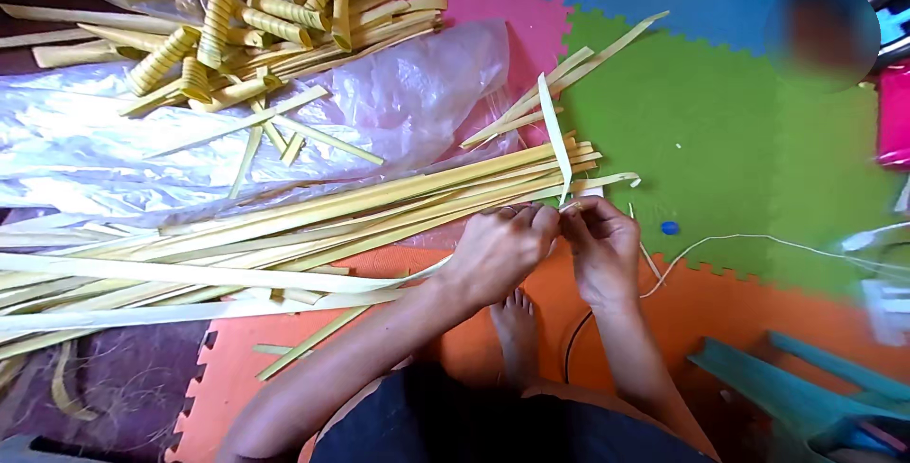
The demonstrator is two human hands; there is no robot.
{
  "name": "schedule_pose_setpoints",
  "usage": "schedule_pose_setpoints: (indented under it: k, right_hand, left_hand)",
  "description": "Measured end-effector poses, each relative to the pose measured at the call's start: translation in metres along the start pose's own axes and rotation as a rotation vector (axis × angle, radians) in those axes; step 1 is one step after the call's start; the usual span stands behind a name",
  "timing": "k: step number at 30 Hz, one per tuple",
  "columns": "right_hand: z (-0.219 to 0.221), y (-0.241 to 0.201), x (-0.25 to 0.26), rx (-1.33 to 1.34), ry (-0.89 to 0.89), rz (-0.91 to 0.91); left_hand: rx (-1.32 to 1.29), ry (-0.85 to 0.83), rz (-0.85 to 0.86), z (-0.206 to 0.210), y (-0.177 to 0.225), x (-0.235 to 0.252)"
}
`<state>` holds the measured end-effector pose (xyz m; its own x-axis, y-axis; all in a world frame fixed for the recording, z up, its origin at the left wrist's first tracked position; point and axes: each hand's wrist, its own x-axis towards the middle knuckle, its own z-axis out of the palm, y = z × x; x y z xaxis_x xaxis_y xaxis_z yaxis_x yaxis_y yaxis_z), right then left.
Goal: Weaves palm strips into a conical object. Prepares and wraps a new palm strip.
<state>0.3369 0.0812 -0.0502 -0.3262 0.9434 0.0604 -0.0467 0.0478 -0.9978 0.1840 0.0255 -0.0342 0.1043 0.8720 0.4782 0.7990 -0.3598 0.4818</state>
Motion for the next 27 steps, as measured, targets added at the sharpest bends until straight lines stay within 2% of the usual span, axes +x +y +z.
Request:
schedule_pose_setpoints:
  k: [2,6,9,10,11,13,16,19,21,24,25,27]
  right_hand:
    - [-0.001,-0.004,0.0,-0.052,-0.003,-0.01]
    - [-0.002,-0.007,-0.002,-0.13,-0.006,-0.112]
    - [0.004,-0.011,-0.005,0.075,0.035,0.103]
    - [0.006,-0.011,-0.006,0.133,0.064,0.148]
    - [0.008,-0.009,-0.008,0.143,0.099,0.116]
    - [0.007,-0.001,-0.01,-0.02,0.159,-0.167]
    - [0.002,0.006,-0.011,-0.437,0.19,-0.64]
    - [0.001,0.013,-0.013,-0.562,0.131,-0.812]
    - [-0.003,0.017,-0.013,-0.586,0.065,-0.835]
    - [-0.011,0.017,-0.012,-0.611,-0.027,-0.809]
    - [-0.013,0.015,-0.011,-0.595,-0.036,-0.755]
    - [-0.016,0.004,-0.006,-0.475,-0.069,-0.524]
  left_hand:
    - [-0.025,0.0,-0.022,0.003,-0.004,-0.004]
    - [-0.484,-0.121,-0.413,-0.012,-0.006,0.001]
    - [-0.691,-0.134,-0.506,-0.013,-0.008,0.003]
    - [-0.758,-0.136,-0.519,-0.014,-0.007,0.003]
    - [-0.828,-0.149,-0.541,-0.015,-0.007,0.004]
    - [-0.975,-0.211,-0.616,-0.019,-0.007,0.006]
    - [-1.092,-0.259,-0.71,-0.027,-0.002,0.011]
    - [-1.088,-0.261,-0.739,-0.03,0.001,0.016]
    - [-1.117,-0.292,-0.761,-0.032,-0.001,0.016]
    - [-1.153,-0.341,-0.686,-0.035,-0.009,0.011]
    - [-1.143,-0.359,-0.659,-0.034,-0.011,0.01]
    - [-1.086,-0.347,-0.638,-0.03,-0.013,0.007]
